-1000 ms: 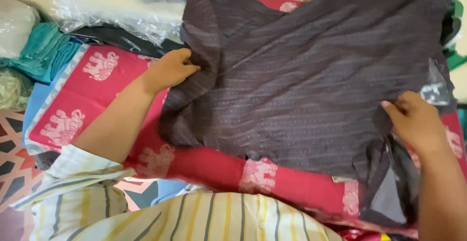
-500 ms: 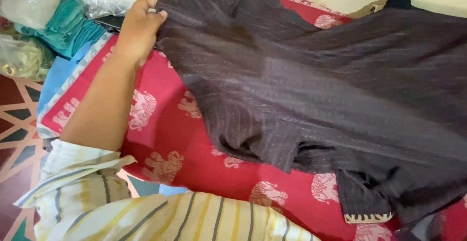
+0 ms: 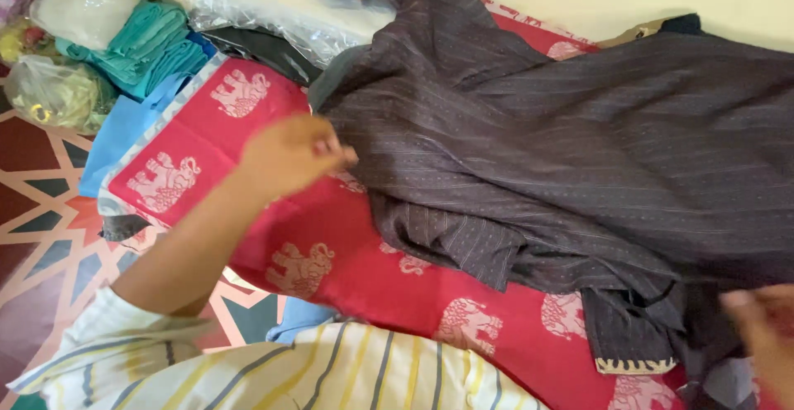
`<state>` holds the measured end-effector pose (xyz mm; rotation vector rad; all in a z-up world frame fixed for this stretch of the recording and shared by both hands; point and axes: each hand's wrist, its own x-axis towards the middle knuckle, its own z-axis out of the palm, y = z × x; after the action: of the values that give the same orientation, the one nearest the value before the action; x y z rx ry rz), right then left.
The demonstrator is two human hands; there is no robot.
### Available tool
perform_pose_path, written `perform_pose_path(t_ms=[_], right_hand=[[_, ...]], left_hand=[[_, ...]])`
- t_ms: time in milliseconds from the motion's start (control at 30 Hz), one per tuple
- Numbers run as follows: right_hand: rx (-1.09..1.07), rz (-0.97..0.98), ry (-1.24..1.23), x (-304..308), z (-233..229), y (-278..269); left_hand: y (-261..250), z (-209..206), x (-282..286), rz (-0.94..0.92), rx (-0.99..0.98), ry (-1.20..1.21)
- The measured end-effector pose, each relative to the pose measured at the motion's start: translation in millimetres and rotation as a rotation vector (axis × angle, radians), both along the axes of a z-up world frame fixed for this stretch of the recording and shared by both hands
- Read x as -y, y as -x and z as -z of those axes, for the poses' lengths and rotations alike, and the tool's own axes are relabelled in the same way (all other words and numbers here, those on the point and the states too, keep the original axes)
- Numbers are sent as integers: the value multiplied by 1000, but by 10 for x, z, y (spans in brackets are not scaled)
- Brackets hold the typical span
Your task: Folding a patterned garment on a flat surface in a storage area.
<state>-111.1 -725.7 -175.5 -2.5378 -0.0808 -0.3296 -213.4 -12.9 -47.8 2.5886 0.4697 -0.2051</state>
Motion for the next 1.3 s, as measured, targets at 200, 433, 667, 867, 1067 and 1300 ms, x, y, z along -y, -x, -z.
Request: perform_pose_path(t_ms=[200,433,667,867,1067,1300], right_hand=[[-422,-281,516,-1489,-741,507],[-290,-266,558,-967,-654,293],[-470,-399,231,26,-550,78],[-666,-374,669,-1677,-1464,-353],[-289,-636,846,-3867,-2032,-1045],[239,-883,640,-5355,-1441,-1992]], left_hand=[[86,805,512,849,488,-69],[101,336,377,950,666,138],[447,-351,-38,936,-125,328],[113,-670,-281,485,-221,141],[-610,429,-723,4,-40,-532],[-752,596,-724,18,56,-148]])
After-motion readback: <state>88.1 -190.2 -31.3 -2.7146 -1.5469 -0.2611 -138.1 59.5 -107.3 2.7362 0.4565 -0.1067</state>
